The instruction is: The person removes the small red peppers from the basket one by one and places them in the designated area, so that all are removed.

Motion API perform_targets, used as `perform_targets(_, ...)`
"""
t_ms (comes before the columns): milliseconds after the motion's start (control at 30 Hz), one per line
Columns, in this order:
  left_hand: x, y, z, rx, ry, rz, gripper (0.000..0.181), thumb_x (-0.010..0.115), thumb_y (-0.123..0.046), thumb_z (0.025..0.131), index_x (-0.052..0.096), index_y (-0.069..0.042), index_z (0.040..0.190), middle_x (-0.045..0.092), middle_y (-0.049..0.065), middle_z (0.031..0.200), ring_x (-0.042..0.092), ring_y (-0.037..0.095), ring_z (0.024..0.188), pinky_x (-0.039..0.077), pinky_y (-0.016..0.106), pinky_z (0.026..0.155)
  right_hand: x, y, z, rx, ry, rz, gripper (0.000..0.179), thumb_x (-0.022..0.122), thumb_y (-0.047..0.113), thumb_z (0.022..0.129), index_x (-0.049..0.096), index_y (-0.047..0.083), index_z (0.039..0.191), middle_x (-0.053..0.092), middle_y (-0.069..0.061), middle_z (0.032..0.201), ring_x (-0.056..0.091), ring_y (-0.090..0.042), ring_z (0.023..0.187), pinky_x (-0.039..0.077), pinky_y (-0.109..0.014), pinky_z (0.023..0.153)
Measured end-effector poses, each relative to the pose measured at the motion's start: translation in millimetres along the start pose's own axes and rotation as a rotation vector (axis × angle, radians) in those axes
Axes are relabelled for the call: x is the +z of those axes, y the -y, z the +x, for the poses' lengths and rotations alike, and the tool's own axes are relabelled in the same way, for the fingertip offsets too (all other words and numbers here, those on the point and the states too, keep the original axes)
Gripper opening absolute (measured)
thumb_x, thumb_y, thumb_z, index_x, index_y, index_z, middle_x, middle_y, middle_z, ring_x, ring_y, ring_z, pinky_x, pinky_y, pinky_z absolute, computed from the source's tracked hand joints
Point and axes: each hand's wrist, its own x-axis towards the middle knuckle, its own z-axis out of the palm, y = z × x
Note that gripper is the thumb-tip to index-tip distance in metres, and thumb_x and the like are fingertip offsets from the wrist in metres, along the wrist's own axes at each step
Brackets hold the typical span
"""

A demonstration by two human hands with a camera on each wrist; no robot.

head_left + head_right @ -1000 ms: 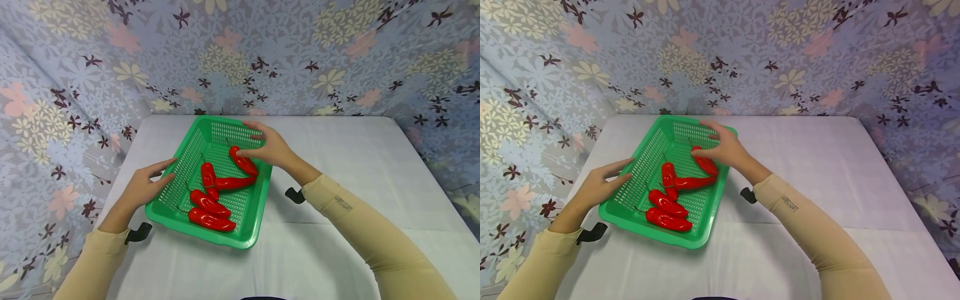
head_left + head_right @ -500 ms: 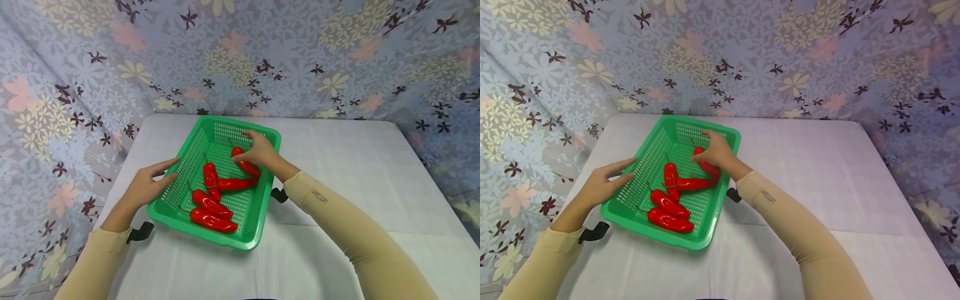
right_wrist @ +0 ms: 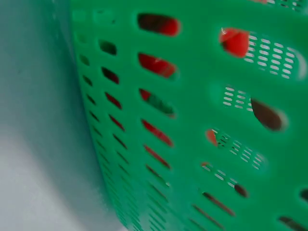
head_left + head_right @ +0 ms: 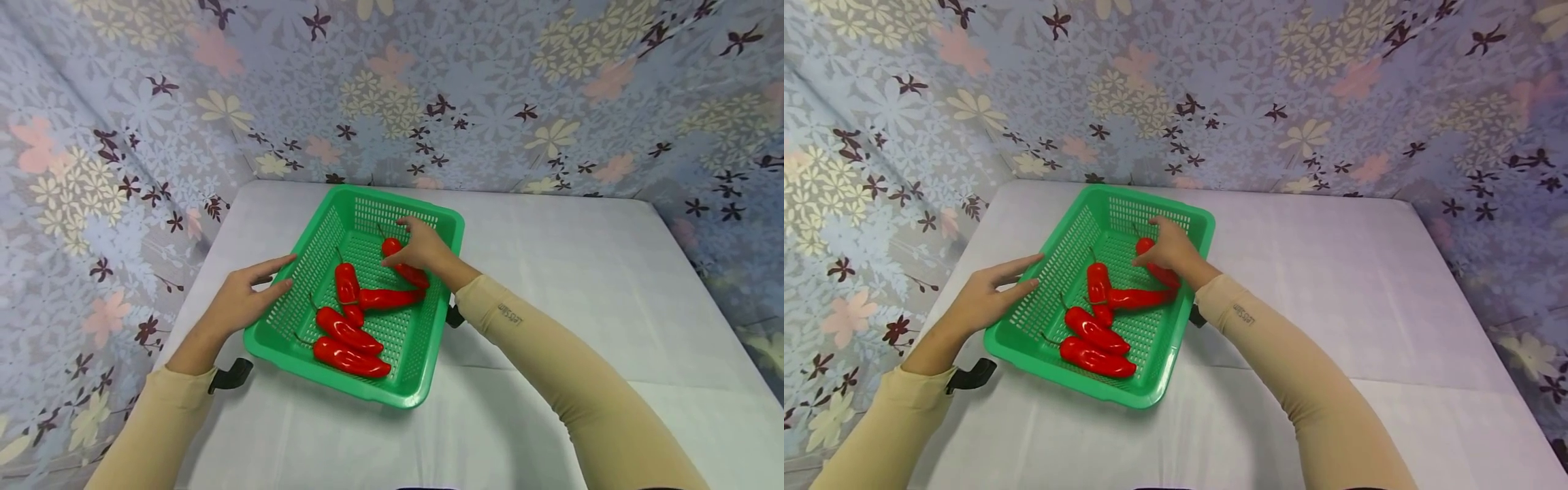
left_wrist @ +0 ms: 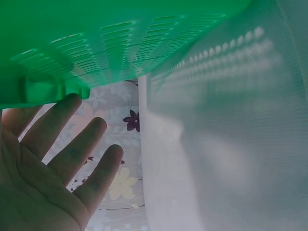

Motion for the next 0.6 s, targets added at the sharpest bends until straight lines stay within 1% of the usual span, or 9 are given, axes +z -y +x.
perform_targets(133,-1.5,-2.6,-0.5,-0.001,0.000,0.003,0.049,0.062,-0.034,0.101,0.056,-0.017,0.147,0.052,0.013,0.148,0.054,0.047,0.126,0.050,0.062,0.093,5.9,-1.0,3.1,-0.016,0.022,-0.041,0.095,0.092,0.020,0.075,0.038,0.008,0.153,0.045,-0.018,0.149,0.045,-0.033,0.133,0.042,-0.047,0.107)
perform_targets(233,-1.7,-3.8,-0.9,0.002,0.002,-0.005,0.049,0.062,-0.034,0.101,0.056,-0.017,0.147,0.051,0.012,0.148,0.053,0.047,0.126,0.049,0.063,0.094,8.6,-1.5,3.2,-0.016,0.048,-0.112,0.100,0.093,0.015,0.073,0.036,0.008,0.154,0.046,-0.020,0.145,0.048,-0.034,0.128,0.046,-0.045,0.103)
perform_targets(367,-1.8,-4.9,-0.9,0.003,-0.002,-0.006,0.048,0.062,-0.034,0.101,0.056,-0.017,0.146,0.052,0.012,0.148,0.053,0.047,0.126,0.049,0.062,0.093,10.6,-1.0,3.0,-0.006,0.061,-0.188,0.106,0.094,0.012,0.070,0.033,0.010,0.156,0.040,-0.024,0.147,0.046,-0.036,0.129,0.047,-0.046,0.101)
perform_targets(467,-1.9,-5.1,-1.1,0.000,-0.005,-0.001,0.048,0.062,-0.033,0.101,0.056,-0.017,0.146,0.052,0.012,0.147,0.053,0.047,0.126,0.050,0.062,0.093,11.3,0.0,3.7,0.002,0.058,-0.178,0.106,0.093,0.008,0.070,0.032,0.012,0.157,0.036,-0.024,0.151,0.042,-0.037,0.133,0.047,-0.047,0.102)
perform_targets(600,-1.8,-4.3,-1.4,-0.002,-0.003,-0.005,0.048,0.062,-0.032,0.101,0.057,-0.017,0.146,0.052,0.012,0.148,0.053,0.046,0.127,0.049,0.062,0.094,12.1,-0.6,6.0,-0.009,0.066,-0.142,0.105,0.091,0.006,0.072,0.031,0.013,0.158,0.041,-0.022,0.150,0.046,-0.035,0.130,0.047,-0.046,0.101)
